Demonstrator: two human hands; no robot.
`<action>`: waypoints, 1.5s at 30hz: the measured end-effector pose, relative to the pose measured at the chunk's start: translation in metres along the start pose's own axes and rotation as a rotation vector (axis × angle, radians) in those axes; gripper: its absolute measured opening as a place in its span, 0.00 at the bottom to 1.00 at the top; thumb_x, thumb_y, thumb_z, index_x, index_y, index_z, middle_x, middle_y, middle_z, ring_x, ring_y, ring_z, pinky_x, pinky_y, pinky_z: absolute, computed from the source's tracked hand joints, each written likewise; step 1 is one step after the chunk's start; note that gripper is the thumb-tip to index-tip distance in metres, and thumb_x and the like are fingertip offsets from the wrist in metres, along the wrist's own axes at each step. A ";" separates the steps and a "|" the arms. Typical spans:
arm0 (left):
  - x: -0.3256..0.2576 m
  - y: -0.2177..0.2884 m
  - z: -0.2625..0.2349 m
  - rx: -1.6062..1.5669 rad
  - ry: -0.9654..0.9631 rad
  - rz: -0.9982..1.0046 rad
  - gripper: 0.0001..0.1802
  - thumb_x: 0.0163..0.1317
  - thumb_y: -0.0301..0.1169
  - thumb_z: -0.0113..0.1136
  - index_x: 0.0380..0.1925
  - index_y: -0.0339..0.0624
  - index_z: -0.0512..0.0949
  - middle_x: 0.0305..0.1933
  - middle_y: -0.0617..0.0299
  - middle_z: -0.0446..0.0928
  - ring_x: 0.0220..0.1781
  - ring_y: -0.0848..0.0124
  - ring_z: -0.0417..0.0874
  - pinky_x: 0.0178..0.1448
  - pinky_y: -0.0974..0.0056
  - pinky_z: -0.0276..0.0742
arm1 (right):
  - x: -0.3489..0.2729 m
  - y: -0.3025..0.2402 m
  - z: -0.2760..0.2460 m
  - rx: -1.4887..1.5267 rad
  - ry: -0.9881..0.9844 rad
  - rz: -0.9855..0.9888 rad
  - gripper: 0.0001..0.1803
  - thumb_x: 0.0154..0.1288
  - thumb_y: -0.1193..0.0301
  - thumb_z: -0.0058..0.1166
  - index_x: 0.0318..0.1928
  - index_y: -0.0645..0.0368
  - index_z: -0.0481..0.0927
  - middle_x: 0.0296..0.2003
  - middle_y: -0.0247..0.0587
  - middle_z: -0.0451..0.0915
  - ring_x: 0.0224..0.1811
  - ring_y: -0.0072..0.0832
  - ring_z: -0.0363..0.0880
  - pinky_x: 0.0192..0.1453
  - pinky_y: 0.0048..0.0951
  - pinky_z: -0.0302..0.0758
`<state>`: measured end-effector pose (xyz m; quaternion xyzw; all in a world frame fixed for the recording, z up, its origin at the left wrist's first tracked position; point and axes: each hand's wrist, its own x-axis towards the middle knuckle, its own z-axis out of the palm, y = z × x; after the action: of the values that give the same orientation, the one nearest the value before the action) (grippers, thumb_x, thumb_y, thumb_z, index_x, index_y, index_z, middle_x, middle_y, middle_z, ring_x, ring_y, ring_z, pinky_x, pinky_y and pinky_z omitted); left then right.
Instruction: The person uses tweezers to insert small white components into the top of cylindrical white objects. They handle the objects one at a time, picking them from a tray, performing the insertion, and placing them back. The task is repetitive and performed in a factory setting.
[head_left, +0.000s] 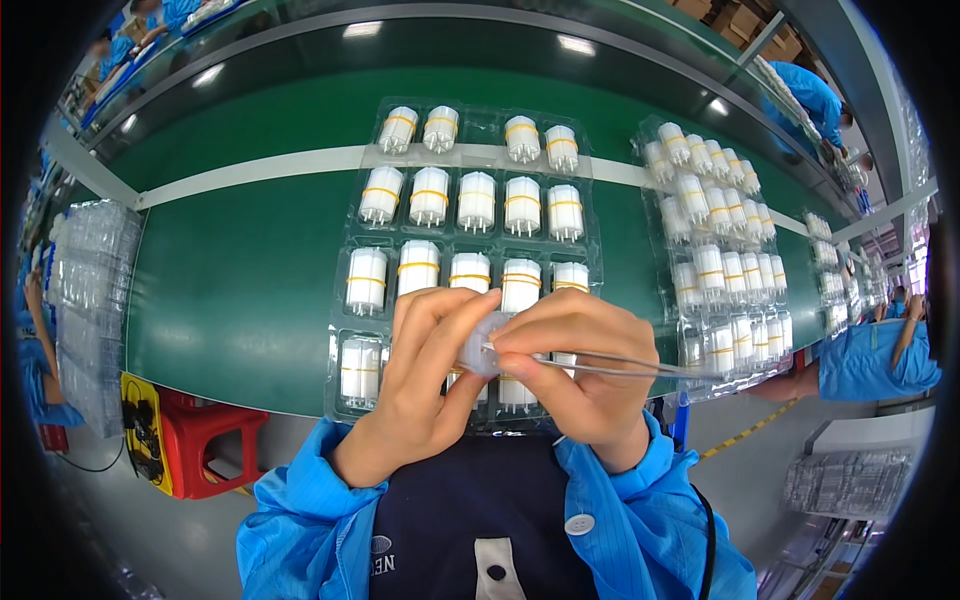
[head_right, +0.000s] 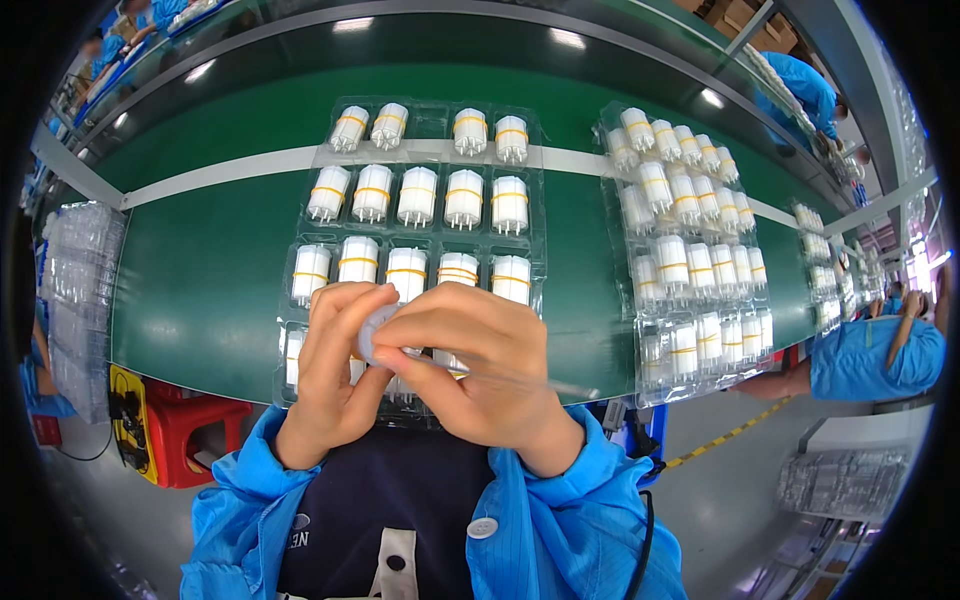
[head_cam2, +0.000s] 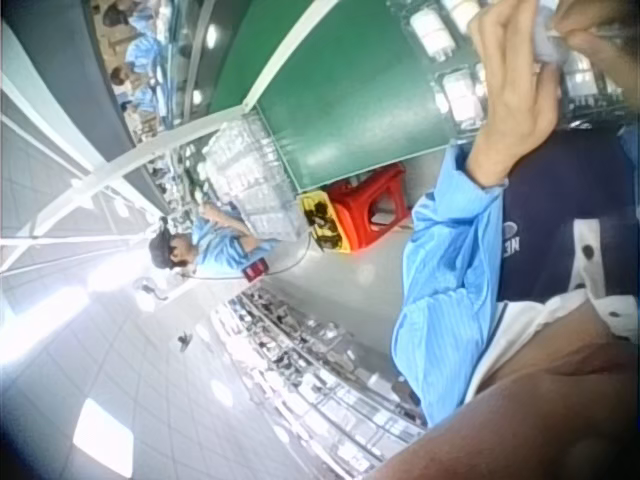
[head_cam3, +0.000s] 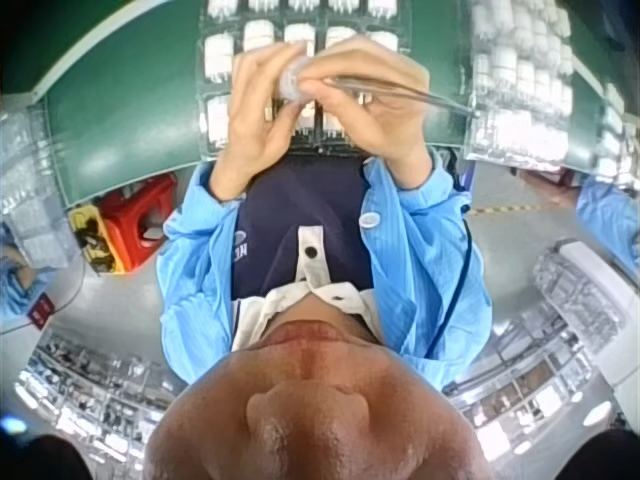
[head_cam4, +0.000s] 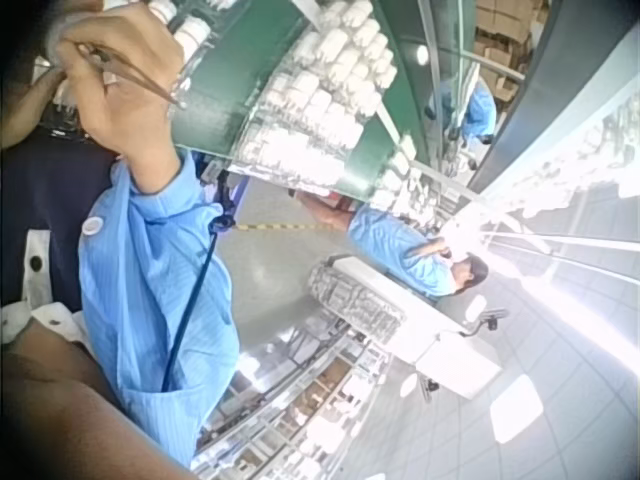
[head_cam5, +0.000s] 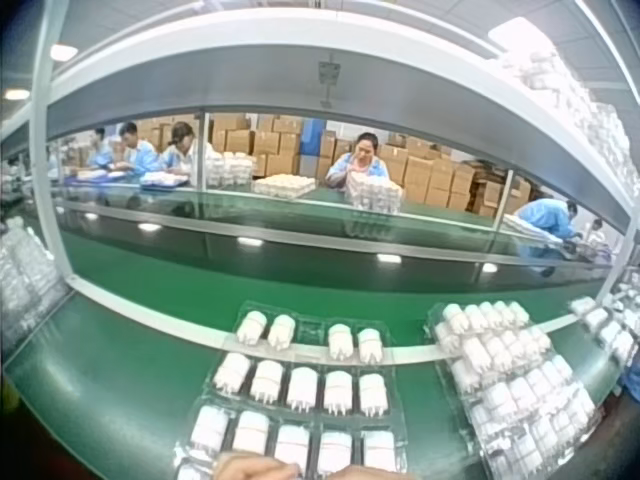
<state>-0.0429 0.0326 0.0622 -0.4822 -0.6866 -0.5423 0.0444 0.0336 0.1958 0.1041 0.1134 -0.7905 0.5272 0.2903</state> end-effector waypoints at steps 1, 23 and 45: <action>0.000 0.001 -0.001 -0.028 -0.008 -0.006 0.36 0.47 0.14 0.65 0.62 0.32 0.72 0.54 0.46 0.73 0.53 0.50 0.73 0.56 0.54 0.72 | -0.001 0.000 -0.003 0.059 0.010 0.030 0.09 0.52 0.80 0.66 0.37 0.64 0.86 0.34 0.46 0.86 0.34 0.34 0.85 0.37 0.28 0.80; -0.006 0.003 -0.003 -0.319 -0.057 -0.149 0.33 0.55 0.22 0.64 0.63 0.29 0.70 0.56 0.44 0.73 0.55 0.50 0.74 0.60 0.54 0.71 | 0.004 0.002 -0.006 0.071 0.039 0.001 0.08 0.51 0.79 0.67 0.34 0.63 0.87 0.33 0.44 0.86 0.34 0.35 0.86 0.36 0.28 0.80; -0.011 0.001 -0.001 -0.356 -0.032 -0.166 0.33 0.55 0.19 0.64 0.64 0.30 0.69 0.58 0.46 0.71 0.59 0.55 0.74 0.62 0.56 0.71 | 0.009 0.005 -0.006 -0.039 -0.037 -0.142 0.11 0.53 0.79 0.66 0.39 0.65 0.85 0.34 0.45 0.85 0.33 0.32 0.84 0.34 0.29 0.79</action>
<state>-0.0372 0.0250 0.0565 -0.4328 -0.6177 -0.6494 -0.0974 0.0264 0.2044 0.1072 0.1732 -0.7958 0.4875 0.3147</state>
